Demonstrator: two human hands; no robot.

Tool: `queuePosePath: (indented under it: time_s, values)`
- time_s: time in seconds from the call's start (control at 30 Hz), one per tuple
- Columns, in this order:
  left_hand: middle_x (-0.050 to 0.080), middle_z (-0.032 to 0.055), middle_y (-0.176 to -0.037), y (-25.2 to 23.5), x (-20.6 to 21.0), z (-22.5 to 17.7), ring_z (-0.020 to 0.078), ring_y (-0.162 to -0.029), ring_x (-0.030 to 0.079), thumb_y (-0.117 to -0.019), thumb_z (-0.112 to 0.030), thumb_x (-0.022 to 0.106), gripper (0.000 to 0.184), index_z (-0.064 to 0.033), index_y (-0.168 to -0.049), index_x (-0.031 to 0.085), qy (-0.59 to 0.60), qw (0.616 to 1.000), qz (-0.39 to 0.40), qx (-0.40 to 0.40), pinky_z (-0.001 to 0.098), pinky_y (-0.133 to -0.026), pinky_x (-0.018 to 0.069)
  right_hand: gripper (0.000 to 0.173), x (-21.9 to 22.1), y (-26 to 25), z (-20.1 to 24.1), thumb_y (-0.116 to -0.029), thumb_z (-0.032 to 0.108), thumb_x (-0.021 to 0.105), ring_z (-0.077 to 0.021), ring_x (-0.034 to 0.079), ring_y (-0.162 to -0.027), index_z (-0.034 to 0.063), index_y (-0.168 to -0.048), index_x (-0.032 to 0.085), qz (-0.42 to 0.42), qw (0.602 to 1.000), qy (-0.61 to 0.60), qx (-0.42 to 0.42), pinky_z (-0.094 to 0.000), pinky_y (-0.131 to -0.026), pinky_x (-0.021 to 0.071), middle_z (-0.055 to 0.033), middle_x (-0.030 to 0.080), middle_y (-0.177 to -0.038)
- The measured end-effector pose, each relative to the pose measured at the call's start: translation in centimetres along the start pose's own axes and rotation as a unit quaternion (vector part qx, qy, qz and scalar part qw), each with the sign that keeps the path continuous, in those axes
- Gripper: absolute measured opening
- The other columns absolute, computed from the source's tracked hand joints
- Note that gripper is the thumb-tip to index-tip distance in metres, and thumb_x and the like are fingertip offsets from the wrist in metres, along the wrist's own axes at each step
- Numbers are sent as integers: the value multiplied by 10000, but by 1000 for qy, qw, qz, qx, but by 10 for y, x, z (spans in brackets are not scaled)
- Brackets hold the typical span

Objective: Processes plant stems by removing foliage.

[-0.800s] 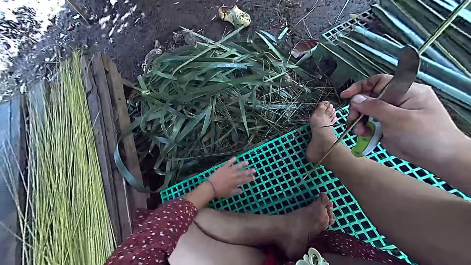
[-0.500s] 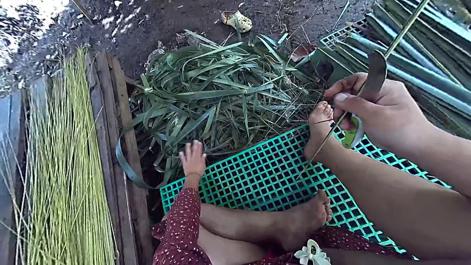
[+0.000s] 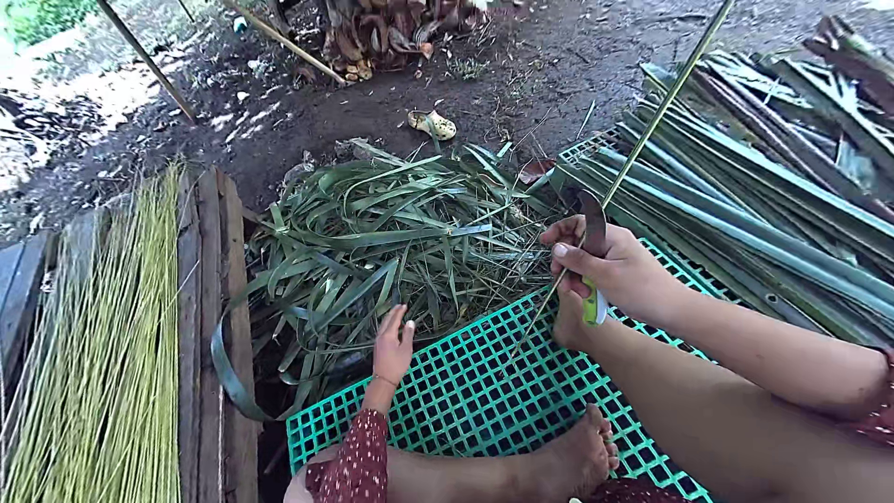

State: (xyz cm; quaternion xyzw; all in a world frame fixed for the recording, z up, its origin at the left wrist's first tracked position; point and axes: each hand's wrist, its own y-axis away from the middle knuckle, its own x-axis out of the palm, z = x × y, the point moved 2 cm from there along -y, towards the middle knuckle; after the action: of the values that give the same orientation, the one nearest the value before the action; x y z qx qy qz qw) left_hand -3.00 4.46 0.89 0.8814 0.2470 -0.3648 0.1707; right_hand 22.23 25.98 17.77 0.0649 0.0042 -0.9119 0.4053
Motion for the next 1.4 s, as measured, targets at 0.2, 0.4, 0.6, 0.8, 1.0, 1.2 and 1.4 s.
queuePosePath:
  time_s: [0.2,0.4,0.6,0.8,1.0,1.2,1.4]
  values:
    - [747,49,-944,56,-16,-150,67,-844,709,-1085,-247,453,397,50,-1217,680,267,939,135,171,254,-805,587,188,19,-5,13,-1015,88,510,-42,593,-560,77,-1179,603,41,997,-41,-43,-170,-532,517,22,653,-765]
    - [592,-88,-704,73,-28,-154,-80,-590,493,-1016,-57,518,205,24,-992,705,339,928,-93,123,93,-554,417,619,36,-9,19,-1029,500,402,-2,564,-810,199,-1568,353,205,978,39,31,-149,-668,465,50,607,-1136]
    - [467,-133,-662,80,-36,-152,-86,-534,380,-1052,-88,412,268,0,-1015,663,361,901,-215,106,102,-505,326,292,54,-33,16,-1079,193,445,-140,579,-1104,83,-1047,714,155,972,158,-74,-359,-960,481,-51,625,-1163]
    - [356,-143,-588,90,-34,-155,-67,-474,341,-1071,-104,325,316,-30,-998,624,407,859,-301,78,108,-460,293,224,64,-53,25,-1038,177,568,-353,503,-1206,89,-978,766,86,920,321,-207,-627,-931,347,-106,642,-1175]
    - [398,-156,-553,101,-32,-163,-82,-458,360,-1076,-99,274,362,-81,-928,604,493,810,-309,75,91,-444,301,355,94,-25,37,-1080,289,299,10,541,-611,149,-1233,587,399,909,-117,-22,-176,-637,496,130,527,-682]
    - [434,-156,-549,109,-32,-173,-81,-468,390,-1072,-109,314,379,-136,-841,613,555,772,-295,93,94,-464,334,461,113,3,45,-1077,255,379,19,468,-524,171,-1529,419,522,850,-59,38,-138,-510,432,98,504,-706]
    - [484,-160,-585,117,-35,-174,-93,-497,422,-1076,-140,364,347,-130,-880,649,555,771,-293,109,88,-475,351,350,119,10,51,-1080,205,443,79,420,-516,101,-1371,606,451,892,16,-35,-96,-471,358,130,539,-715]
